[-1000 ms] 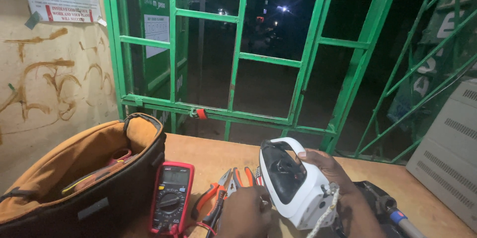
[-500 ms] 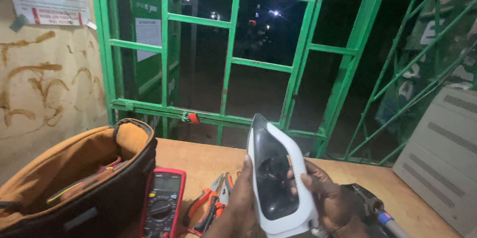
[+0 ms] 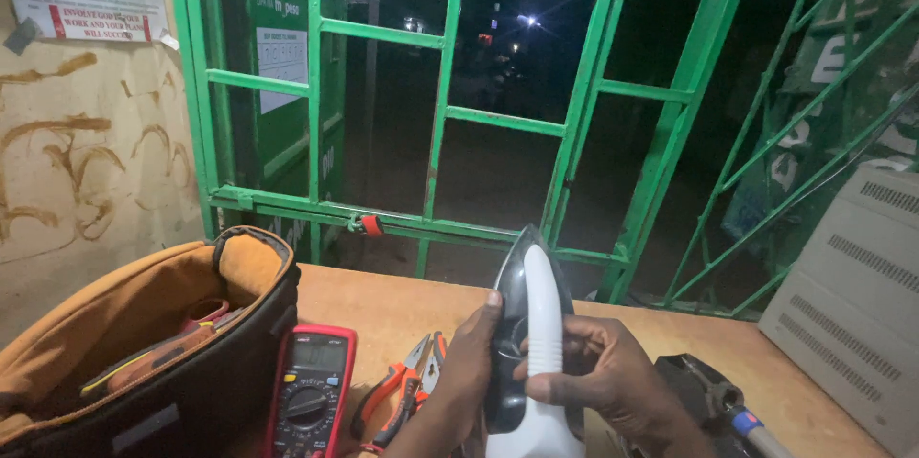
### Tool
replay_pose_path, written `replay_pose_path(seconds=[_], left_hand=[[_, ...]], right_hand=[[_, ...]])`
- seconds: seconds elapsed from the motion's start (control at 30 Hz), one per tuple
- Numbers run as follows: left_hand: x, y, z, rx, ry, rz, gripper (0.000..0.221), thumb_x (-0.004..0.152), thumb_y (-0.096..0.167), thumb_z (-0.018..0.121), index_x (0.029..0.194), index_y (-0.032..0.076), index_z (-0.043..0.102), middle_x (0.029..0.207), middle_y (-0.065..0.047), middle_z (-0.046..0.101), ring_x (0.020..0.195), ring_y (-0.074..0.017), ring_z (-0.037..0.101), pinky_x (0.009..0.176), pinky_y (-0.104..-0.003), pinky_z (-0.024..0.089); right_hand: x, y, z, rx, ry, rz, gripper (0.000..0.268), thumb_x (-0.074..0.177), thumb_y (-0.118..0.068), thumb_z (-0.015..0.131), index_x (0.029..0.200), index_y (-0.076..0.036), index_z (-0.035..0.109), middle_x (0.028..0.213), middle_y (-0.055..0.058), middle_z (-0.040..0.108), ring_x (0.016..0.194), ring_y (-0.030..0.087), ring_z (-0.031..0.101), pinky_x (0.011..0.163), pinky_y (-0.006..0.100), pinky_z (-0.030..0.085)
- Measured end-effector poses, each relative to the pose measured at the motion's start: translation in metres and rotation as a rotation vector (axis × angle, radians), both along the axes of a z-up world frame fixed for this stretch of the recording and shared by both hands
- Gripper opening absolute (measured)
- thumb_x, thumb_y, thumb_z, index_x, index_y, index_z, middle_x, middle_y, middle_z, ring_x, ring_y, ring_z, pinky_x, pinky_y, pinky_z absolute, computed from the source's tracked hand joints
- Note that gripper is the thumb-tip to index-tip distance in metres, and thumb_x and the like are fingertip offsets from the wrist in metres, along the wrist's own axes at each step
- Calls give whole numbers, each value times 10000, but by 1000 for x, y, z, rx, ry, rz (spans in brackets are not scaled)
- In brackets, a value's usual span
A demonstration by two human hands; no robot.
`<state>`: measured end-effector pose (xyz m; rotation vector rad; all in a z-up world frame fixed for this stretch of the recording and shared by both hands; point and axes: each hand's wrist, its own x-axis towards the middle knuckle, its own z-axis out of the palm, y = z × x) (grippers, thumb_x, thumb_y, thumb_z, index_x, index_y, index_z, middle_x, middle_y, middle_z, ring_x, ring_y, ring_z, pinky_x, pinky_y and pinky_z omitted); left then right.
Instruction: Unscrewing and prying apart the casing of an electric iron for repair.
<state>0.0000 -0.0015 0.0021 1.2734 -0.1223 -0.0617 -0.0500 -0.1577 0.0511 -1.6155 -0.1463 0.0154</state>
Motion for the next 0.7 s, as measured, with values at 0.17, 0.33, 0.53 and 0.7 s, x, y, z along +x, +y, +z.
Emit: replay_pose_path(seconds=[0.17, 0.33, 0.53, 0.7], left_hand=[[-17, 7, 49, 317, -32, 143, 436, 900, 489, 537, 1221, 243, 698, 1121, 24, 654, 999, -125, 626, 899, -309, 476], [-36, 16, 78, 525, -193, -33, 396, 961, 432, 695, 723, 131, 600, 732, -26, 564, 711, -138, 489, 654, -349, 356], [-14, 14, 63, 378, -205, -82, 305, 1006, 356, 655, 839, 105, 606, 786, -55, 591, 717, -156, 580, 646, -344, 451], [21, 40, 48, 667, -590, 74, 384, 968, 417, 647, 716, 173, 490, 687, 46, 475, 626, -103, 403, 559, -350, 292]], right_hand=[[-5, 23, 1, -39, -138, -30, 388, 602, 26, 915, 974, 97, 829, 788, 210, 847, 669, 263, 749, 634, 386, 603], [-24, 46, 30, 22, -29, -161, 493, 721, 66, 858, 1202, 79, 751, 884, 239, 832, 776, 247, 705, 690, 406, 588], [-5, 20, 15, -368, -102, -35, 293, 776, -71, 826, 1046, -36, 719, 950, 89, 818, 854, 169, 770, 783, 293, 607], [14, -5, -2, -428, -66, 106, 78, 792, -86, 693, 846, -38, 724, 615, 145, 776, 501, 178, 659, 464, 289, 436]])
